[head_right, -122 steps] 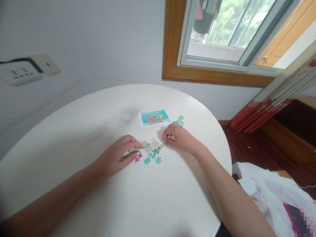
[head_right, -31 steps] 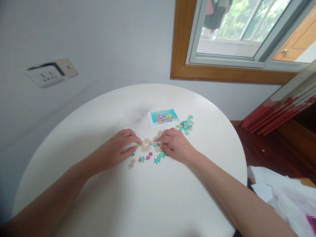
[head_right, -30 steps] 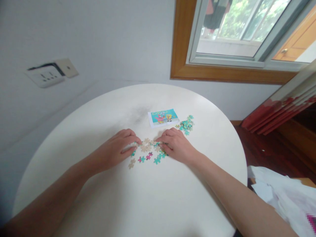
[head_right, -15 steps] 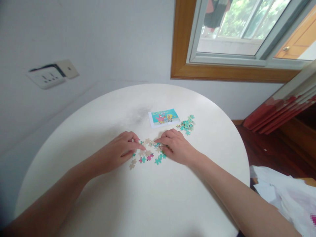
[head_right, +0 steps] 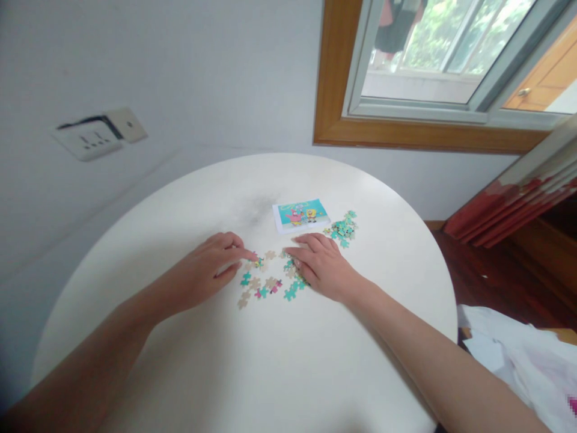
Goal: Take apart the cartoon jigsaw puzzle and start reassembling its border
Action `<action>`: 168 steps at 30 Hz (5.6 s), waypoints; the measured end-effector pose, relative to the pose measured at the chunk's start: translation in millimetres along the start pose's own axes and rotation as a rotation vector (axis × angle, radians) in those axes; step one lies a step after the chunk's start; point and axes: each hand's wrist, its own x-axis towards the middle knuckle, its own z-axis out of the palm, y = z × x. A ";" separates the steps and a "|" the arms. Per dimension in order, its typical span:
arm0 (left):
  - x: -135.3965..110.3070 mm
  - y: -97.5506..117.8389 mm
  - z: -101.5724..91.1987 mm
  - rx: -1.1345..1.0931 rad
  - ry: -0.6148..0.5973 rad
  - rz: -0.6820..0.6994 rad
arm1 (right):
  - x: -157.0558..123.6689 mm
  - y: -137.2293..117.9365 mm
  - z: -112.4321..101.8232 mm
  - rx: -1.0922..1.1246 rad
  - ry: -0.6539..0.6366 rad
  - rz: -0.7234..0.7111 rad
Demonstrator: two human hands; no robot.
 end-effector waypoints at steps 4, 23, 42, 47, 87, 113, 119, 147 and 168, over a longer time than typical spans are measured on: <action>-0.3 -0.7 1.1 0.016 -0.001 -0.009 | 1.5 7.4 1.6 0.053 0.051 0.029; 4.4 -0.7 5.8 0.031 -0.036 -0.024 | 14.5 19.0 9.0 0.037 0.237 0.124; 3.2 -5.3 5.8 0.041 -0.021 -0.017 | 14.0 16.6 4.4 0.096 0.243 0.133; 3.4 -4.8 7.1 0.030 -0.023 -0.017 | 14.7 10.5 4.2 -0.034 0.196 0.073; 7.4 22.2 33.0 -0.045 0.027 0.139 | -1.3 16.1 -26.9 -0.050 -0.041 0.181; 4.7 -1.7 10.2 0.066 0.116 0.004 | -3.1 14.3 -39.1 0.159 -0.144 0.016; 4.0 -5.6 8.7 0.083 0.107 -0.003 | -3.0 10.9 -42.5 0.203 -0.208 0.010; -1.5 -16.9 8.9 0.054 0.005 -0.086 | -4.1 14.7 -38.1 0.268 -0.169 -0.031; -3.3 -23.6 9.8 0.119 0.034 -0.172 | -2.9 8.5 -42.5 0.248 -0.187 -0.004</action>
